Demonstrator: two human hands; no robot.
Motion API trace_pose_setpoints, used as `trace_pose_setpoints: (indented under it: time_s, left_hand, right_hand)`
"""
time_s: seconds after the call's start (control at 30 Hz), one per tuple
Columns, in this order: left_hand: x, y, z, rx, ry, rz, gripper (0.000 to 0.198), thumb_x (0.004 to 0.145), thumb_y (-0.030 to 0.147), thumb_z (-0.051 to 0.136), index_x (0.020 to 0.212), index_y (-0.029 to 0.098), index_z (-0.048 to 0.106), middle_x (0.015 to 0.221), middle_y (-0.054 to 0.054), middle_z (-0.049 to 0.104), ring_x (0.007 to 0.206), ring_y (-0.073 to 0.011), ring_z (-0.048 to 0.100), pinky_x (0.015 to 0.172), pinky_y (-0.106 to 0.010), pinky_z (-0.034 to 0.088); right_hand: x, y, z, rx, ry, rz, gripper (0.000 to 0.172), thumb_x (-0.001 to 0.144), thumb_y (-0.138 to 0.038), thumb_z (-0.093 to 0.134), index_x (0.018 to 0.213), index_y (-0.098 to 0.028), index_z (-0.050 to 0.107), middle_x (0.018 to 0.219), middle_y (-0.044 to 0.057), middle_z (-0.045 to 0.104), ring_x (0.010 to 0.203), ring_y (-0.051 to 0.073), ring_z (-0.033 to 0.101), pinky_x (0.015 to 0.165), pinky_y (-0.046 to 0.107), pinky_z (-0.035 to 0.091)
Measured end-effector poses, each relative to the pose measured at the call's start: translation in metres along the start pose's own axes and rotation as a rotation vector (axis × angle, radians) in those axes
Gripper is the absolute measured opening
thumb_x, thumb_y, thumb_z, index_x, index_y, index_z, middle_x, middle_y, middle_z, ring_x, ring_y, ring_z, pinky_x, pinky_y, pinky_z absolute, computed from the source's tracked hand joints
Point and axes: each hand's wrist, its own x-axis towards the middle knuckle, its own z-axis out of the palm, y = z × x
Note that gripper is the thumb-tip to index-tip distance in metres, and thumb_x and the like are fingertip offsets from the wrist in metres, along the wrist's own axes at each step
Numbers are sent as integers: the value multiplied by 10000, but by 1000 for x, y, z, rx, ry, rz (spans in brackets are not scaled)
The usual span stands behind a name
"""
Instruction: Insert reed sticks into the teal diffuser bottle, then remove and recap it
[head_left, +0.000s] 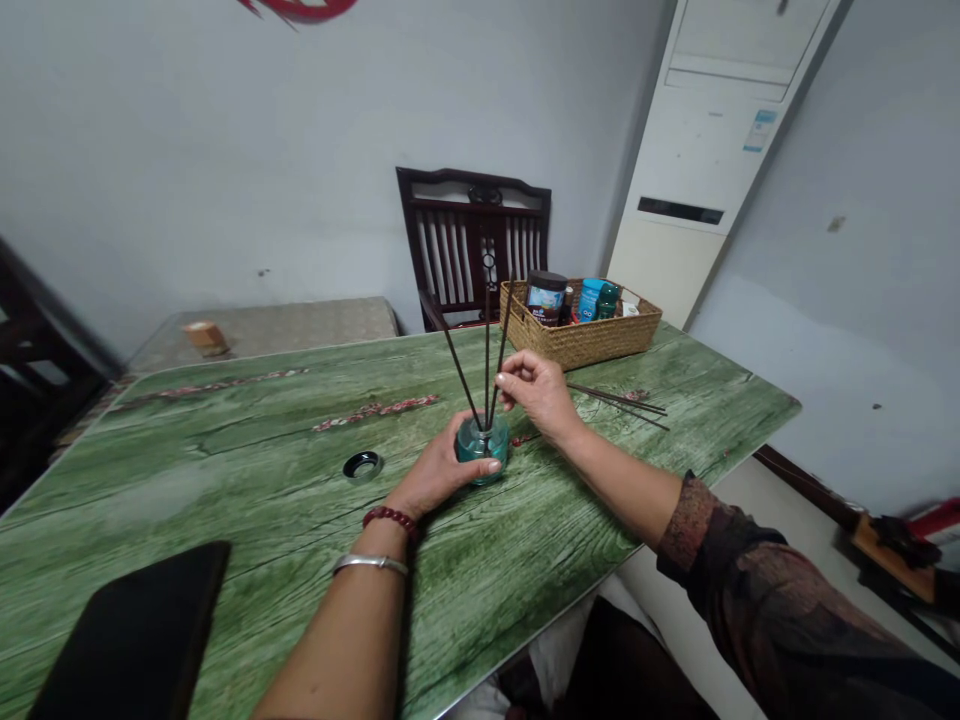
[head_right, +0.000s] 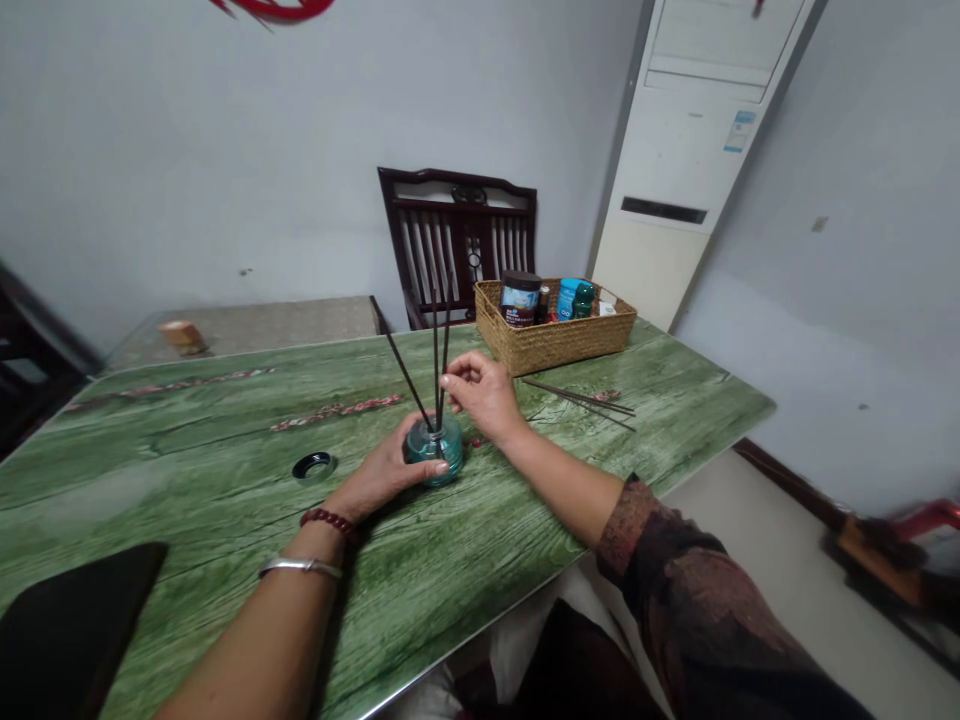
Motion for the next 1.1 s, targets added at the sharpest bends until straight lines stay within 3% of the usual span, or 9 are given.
trace_pose_setpoints:
  time_s: [0.1, 0.2, 0.3, 0.43, 0.57, 0.7, 0.83, 1.1]
  left_hand:
    - [0, 1, 0, 2, 3, 1, 796, 662, 512, 801, 1319, 196, 482, 1276, -110, 642, 1192, -324, 593, 1058, -476, 431]
    - [1, 2, -1, 10, 15, -21, 782, 650, 511, 798, 1303, 202, 498, 1244, -107, 662, 1164, -325, 610, 1044, -488, 445]
    - [1, 1, -2, 19, 32, -42, 783, 631, 517, 804, 1288, 213, 504, 1242, -107, 669, 1162, -336, 615, 1037, -496, 453]
    - [3, -4, -2, 23, 26, -38, 772, 634, 523, 807, 1280, 234, 499, 1241, -100, 668, 1159, -335, 622, 1038, -498, 459]
    - [3, -4, -2, 16, 39, -23, 759, 627, 514, 810, 1269, 237, 515, 1224, -91, 677, 1151, -336, 632, 1038, -499, 465]
    - [2, -2, -3, 41, 47, -39, 780, 622, 525, 809, 1281, 228, 515, 1225, -102, 678, 1156, -346, 630, 1035, -508, 466]
    - [2, -2, -4, 45, 28, -49, 778, 635, 530, 804, 1290, 232, 509, 1242, -104, 674, 1157, -347, 630, 1025, -504, 474]
    - [2, -2, -3, 46, 20, -53, 792, 647, 521, 799, 1309, 210, 496, 1254, -118, 669, 1169, -339, 624, 1046, -507, 456]
  right_hand:
    - [-11, 6, -2, -79, -42, 32, 256, 735, -412, 710, 784, -201, 575, 620, -57, 576, 511, 104, 539, 505, 233, 464]
    - [-18, 10, -20, -242, -2, -32, 218, 752, -385, 710, 810, -194, 622, 688, -37, 610, 584, 110, 539, 581, 238, 447]
    - [-16, 18, -61, -516, 126, -112, 140, 799, -330, 661, 815, -191, 657, 719, -18, 632, 637, 126, 539, 645, 249, 429]
    - [-13, 35, -137, -898, 360, -114, 145, 854, -240, 552, 813, -180, 678, 823, 49, 678, 782, 184, 582, 779, 294, 437]
    - [-20, 58, -186, -1246, 358, 42, 234, 896, -209, 528, 1006, -163, 729, 1050, 122, 701, 1028, 249, 580, 943, 346, 401]
    - [-25, 75, -194, -1466, 213, 209, 328, 951, -268, 528, 1219, -166, 689, 1219, 140, 677, 1135, 268, 566, 986, 358, 370]
    - [-24, 77, -190, -1563, 74, 290, 340, 973, -336, 523, 1216, -171, 694, 1191, 163, 677, 1123, 269, 577, 958, 363, 371]
    - [-26, 77, -183, -1504, -50, 100, 198, 917, -245, 590, 1047, -215, 736, 1049, 92, 721, 1029, 239, 605, 904, 328, 385]
